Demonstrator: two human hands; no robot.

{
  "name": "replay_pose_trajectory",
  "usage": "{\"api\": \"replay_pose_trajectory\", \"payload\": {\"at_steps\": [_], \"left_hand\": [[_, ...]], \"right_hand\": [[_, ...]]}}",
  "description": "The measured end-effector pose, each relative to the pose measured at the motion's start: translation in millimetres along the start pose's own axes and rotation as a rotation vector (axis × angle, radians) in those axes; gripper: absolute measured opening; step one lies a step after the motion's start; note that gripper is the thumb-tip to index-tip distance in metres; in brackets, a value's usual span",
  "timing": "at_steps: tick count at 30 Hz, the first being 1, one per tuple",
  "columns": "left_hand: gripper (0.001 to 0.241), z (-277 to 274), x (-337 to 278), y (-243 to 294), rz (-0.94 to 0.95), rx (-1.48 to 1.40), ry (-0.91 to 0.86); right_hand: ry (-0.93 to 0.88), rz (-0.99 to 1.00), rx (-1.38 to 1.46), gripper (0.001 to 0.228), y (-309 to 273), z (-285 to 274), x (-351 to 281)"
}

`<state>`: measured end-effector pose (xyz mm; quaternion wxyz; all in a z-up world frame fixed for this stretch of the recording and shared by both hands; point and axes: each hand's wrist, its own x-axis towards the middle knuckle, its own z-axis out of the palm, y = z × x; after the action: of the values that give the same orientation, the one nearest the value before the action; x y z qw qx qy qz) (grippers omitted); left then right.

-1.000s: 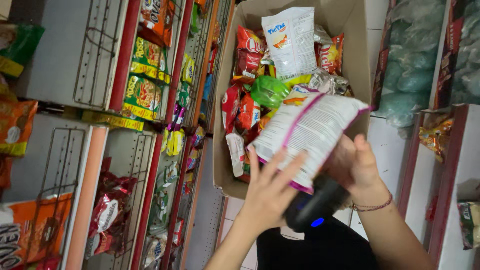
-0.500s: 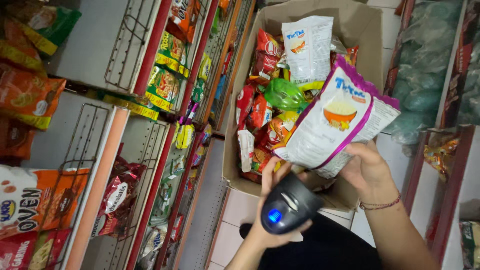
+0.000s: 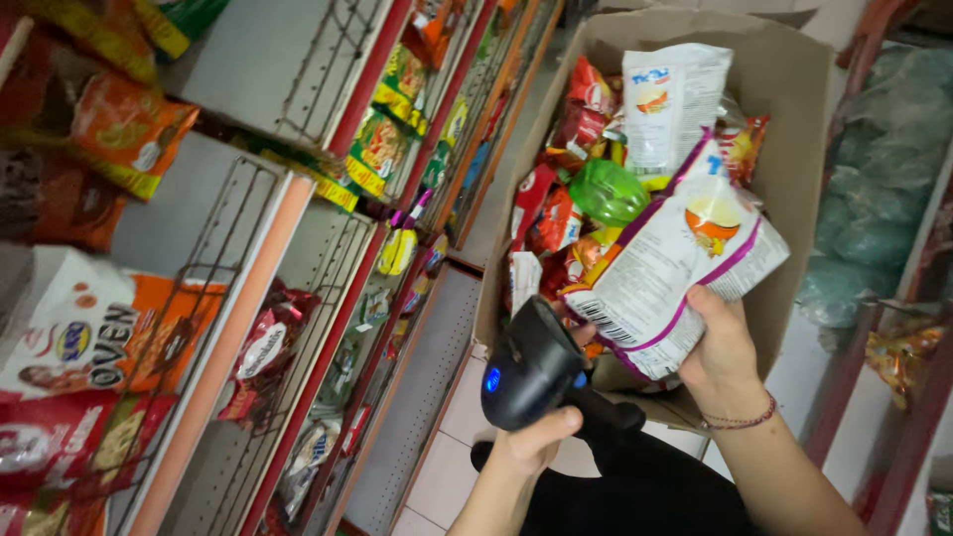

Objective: The person scans and places snack packages onto store shelves from a cardboard box. They then spray and wipe the glass door of a beverage refrigerator with a cloth.

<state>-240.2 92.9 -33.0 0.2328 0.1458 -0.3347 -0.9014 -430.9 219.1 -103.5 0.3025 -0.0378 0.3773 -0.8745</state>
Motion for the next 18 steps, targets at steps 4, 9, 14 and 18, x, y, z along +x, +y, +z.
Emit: {"api": "replay_pose_trajectory", "payload": {"at_steps": [4,9,14,18], "left_hand": [[0.098,-6.0,-1.9,9.5,-0.08,-0.054,-0.023],[0.093,-15.8,-5.5,20.0,0.008,-0.02,-0.014],[0.087,-23.6,-16.4,18.7,0.06,-0.081,0.027],[0.084,-27.0,-27.7,24.1,0.105,-0.073,0.082]], "right_hand": [[-0.054,0.008,0.015,0.07,2.9,12.4,5.2],[-0.049,0.05,-0.064,0.066,7.9,23.4,15.7],[0.024,0.285,0.037,0.056,17.2,25.6,24.0],[-0.026,0.335,0.033,0.052,31.5,26.9,31.8]]}}
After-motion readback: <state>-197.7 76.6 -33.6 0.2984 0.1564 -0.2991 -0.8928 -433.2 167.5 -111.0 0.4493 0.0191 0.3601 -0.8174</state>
